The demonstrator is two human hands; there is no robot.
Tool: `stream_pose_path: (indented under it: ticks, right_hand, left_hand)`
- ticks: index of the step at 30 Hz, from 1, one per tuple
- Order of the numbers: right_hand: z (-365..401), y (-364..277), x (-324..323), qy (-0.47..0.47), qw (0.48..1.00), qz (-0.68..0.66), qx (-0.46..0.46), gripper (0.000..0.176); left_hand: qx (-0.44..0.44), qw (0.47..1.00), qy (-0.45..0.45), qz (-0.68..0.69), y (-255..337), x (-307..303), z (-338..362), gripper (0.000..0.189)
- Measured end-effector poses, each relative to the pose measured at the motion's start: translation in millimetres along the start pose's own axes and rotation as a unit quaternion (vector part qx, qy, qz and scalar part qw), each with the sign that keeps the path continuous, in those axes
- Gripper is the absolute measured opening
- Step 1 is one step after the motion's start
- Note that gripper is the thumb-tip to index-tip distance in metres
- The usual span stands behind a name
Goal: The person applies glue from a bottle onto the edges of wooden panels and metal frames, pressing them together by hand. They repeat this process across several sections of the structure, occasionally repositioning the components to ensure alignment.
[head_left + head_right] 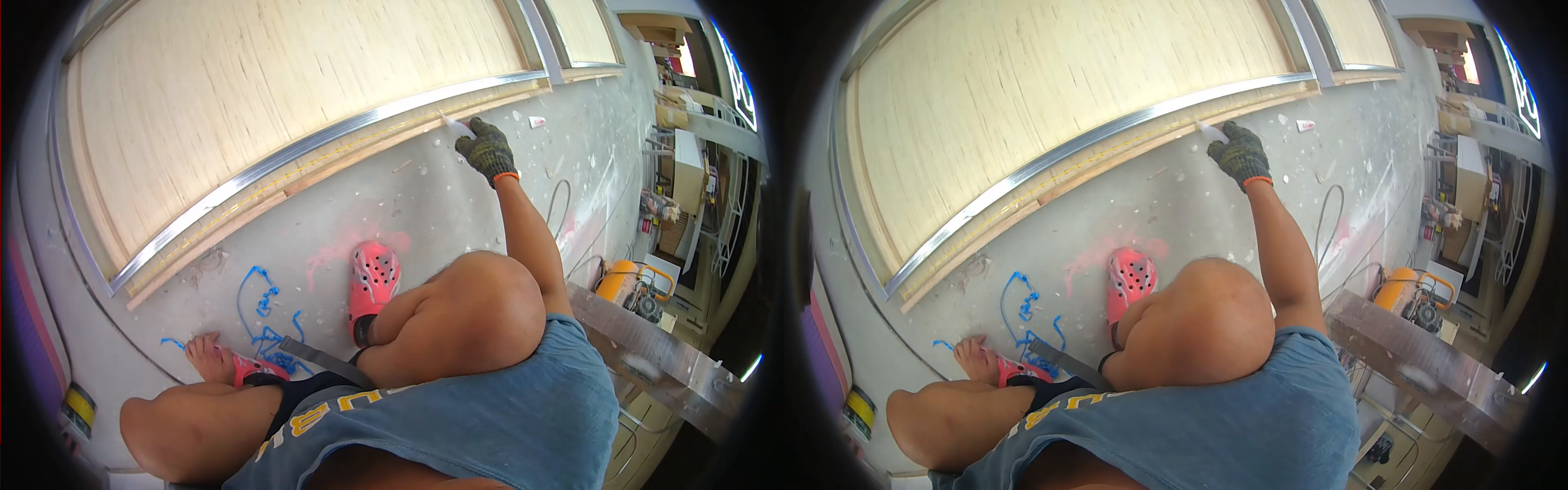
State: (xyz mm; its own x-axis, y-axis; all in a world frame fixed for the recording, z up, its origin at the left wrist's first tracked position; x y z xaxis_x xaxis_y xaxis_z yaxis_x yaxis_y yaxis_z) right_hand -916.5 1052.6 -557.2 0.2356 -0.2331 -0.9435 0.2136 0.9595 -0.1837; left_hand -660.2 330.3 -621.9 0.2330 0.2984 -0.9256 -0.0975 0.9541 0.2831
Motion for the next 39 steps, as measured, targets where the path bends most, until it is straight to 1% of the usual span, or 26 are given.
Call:
stream_pose_path:
  ticks: [2, 9, 11, 15, 17, 21, 22, 23, 27, 29, 33, 35, 39]
  right_hand:
    - [-2, 1, 2, -0.038, 0.999, 0.016, 0.021, 0.055]
    - [-3, -10, -7, -0.024, 1.0, 0.014, 0.006, 0.051]
    - [-2, -13, -9, -0.052, 0.998, 0.007, 0.021, 0.05]
    - [-4, -9, -5, -0.056, 0.998, 0.008, 0.024, 0.05]
    - [-6, -13, -7, -0.02, 0.998, 0.048, -0.028, 0.049]
    - [-5, -10, -6, -0.038, 0.998, 0.045, -0.015, 0.049]
    - [-3, -8, -6, -0.037, 0.999, 0.014, 0.004, 0.049]
    - [-3, -2, -4, -0.035, 0.999, -0.017, 0.022, 0.048]
    - [-1, 17, -9, -0.002, 0.999, -0.026, 0.042, 0.047]
    - [0, 33, -15, 0.032, 0.993, -0.076, 0.079, 0.047]
    - [-1, 58, -29, 0.048, 0.991, -0.08, 0.1, 0.048]
    - [-2, 73, -33, 0.051, 0.991, -0.044, 0.112, 0.048]
    - [-11, 99, -36, 0.051, 0.991, -0.025, 0.123, 0.049]
  left_hand:
    - [-0.005, 1.0, -0.006, -0.002, 0, 1, 0, 0.035]
    - [-0.011, 1.0, -0.007, -0.004, 1, 0, -1, 0.035]
    - [-0.015, 1.0, -0.01, -0.007, -1, 1, -1, 0.035]
    - [-0.013, 1.0, -0.007, -0.008, -2, 2, 0, 0.035]
    - [-0.008, 1.0, -0.001, -0.004, 0, 0, 0, 0.036]
    - [-0.004, 1.0, 0.001, -0.004, 2, -1, -1, 0.036]
    - [-0.006, 1.0, -0.003, -0.007, 1, 0, 0, 0.036]
    - [-0.008, 1.0, -0.007, -0.011, 0, 1, 0, 0.036]
    - [-0.013, 1.0, -0.009, -0.013, -5, 6, 1, 0.035]
    - [-0.004, 1.0, 0.003, -0.008, -2, 3, 1, 0.035]
    - [-0.005, 1.0, 0.001, -0.014, -2, 3, 1, 0.035]
    - [-0.005, 1.0, 0.001, -0.014, -5, 6, 2, 0.034]
    - [-0.007, 1.0, 0.008, -0.011, -10, 10, 3, 0.036]
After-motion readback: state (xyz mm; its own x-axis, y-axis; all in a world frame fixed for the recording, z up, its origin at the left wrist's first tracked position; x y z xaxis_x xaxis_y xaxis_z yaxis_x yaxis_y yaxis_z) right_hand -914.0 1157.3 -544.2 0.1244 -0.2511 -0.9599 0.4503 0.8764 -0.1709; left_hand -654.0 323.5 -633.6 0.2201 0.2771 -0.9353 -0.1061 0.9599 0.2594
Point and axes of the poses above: each hand's wrist, its own z-axis away from the middle knuckle, its own x-axis out of the palm, y = z × x, the point moved 9 cm from there along -z, towards the middle knuckle, and after that the axes turned 14 degrees about -x, right-handed, at the moved point
